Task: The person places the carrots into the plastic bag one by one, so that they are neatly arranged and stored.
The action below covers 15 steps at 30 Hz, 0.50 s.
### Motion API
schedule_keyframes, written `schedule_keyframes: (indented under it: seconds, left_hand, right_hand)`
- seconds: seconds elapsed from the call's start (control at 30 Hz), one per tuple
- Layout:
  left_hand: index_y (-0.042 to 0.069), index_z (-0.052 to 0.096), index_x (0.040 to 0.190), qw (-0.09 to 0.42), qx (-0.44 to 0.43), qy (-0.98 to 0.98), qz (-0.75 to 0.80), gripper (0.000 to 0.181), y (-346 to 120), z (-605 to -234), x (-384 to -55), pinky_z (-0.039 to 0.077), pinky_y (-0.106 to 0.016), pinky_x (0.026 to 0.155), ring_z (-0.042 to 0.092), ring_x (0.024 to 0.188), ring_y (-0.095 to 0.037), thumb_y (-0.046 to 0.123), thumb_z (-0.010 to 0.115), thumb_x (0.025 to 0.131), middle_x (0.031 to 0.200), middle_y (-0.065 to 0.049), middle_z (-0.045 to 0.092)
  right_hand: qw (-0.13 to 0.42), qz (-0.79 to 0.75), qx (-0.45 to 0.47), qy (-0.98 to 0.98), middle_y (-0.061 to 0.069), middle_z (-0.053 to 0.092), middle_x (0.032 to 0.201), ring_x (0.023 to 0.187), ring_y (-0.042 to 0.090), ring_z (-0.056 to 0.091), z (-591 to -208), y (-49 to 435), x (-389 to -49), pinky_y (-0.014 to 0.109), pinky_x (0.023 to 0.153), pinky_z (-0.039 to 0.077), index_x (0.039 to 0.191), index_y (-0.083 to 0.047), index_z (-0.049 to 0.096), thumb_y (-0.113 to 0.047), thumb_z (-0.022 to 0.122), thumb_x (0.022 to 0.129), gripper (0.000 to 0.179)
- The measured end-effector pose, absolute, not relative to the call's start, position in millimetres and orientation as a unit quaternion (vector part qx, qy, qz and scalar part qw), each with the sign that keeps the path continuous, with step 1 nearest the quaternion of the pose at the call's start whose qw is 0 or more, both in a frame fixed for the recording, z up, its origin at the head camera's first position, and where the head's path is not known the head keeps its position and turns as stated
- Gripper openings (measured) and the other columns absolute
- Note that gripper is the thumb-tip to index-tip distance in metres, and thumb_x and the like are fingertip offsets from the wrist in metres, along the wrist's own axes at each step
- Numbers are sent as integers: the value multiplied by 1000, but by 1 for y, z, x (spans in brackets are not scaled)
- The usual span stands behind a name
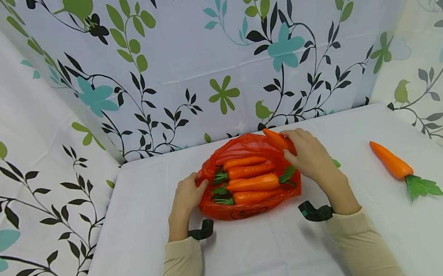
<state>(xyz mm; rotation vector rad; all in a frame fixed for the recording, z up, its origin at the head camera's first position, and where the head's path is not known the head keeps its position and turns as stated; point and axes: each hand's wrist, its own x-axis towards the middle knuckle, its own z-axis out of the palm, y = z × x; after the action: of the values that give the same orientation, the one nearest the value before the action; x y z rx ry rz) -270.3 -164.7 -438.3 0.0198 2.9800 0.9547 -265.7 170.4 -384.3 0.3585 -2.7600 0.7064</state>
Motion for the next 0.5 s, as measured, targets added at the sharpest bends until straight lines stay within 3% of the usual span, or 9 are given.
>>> schedule_keyframes:
  seconds: [0.5]
  left_hand:
    - [1, 62, 127, 8, 3, 951, 308, 39, -166, -440, -271, 53, -51, 99, 65, 108, -34, 29, 58, 99, 123, -19, 69]
  right_hand:
    - [108, 244, 140, -953, 21, 59, 130, 113, 37, 58, -385, 166, -266, 55, 100, 50, 139, -2, 52, -16, 62, 94, 48]
